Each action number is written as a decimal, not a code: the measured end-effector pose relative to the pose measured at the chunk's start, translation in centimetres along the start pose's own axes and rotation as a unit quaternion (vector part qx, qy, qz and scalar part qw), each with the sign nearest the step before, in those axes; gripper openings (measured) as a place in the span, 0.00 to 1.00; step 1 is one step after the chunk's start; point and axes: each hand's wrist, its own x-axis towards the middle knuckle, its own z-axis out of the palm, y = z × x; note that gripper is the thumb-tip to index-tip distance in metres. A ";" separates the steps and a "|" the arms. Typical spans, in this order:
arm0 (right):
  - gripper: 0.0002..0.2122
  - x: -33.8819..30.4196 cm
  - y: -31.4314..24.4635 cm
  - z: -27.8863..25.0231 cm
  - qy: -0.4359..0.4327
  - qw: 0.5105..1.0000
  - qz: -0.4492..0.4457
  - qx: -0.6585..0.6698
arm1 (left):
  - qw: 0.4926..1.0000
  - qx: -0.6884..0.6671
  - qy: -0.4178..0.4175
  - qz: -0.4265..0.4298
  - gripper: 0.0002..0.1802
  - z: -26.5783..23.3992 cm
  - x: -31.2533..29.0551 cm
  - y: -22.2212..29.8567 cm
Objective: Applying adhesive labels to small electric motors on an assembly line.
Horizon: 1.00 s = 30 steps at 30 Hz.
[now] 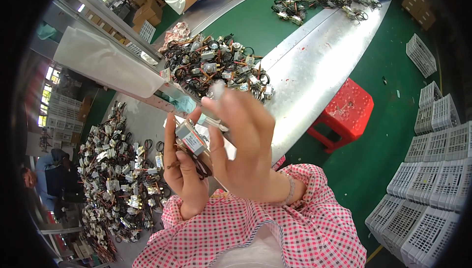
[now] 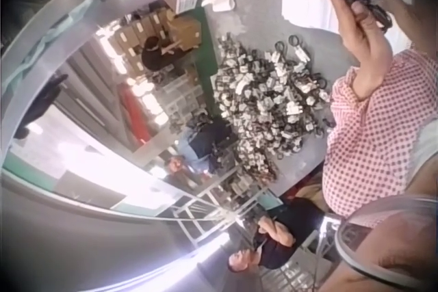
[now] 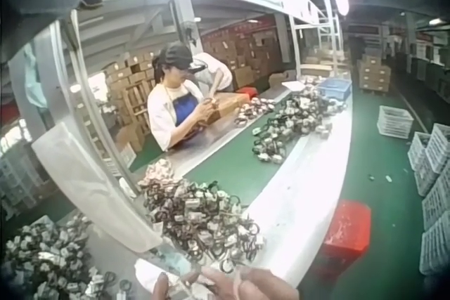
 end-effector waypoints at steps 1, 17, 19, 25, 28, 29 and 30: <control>0.29 0.0 0.2 0.0 -0.010 1.000 0.007 -0.006 | 0.999 -0.048 -0.016 0.011 0.25 0.1 0.0 -0.1; 0.34 -1.2 9.5 -1.2 0.095 0.890 0.355 0.269 | 0.949 0.230 -0.121 0.179 0.19 -1.7 -0.5 -1.7; 0.35 -1.1 13.9 0.9 0.142 0.886 0.352 0.265 | 0.921 0.351 -0.010 0.169 0.16 -5.2 -1.6 -2.7; 0.37 -2.6 23.9 7.6 0.074 0.921 0.383 0.017 | 0.724 0.679 0.012 -0.126 0.27 -16.6 -4.1 -8.8; 0.36 -2.3 26.3 10.3 0.073 0.928 0.366 -0.006 | 0.689 0.673 -0.030 -0.268 0.32 -18.8 -5.2 -11.8; 0.36 -2.2 26.8 11.0 0.067 0.920 0.387 -0.002 | 0.665 0.709 -0.038 -0.233 0.31 -19.3 -5.6 -12.4; 0.36 -2.2 27.1 11.3 0.078 0.923 0.377 0.002 | 0.661 0.715 -0.028 -0.227 0.30 -19.7 -5.8 -12.9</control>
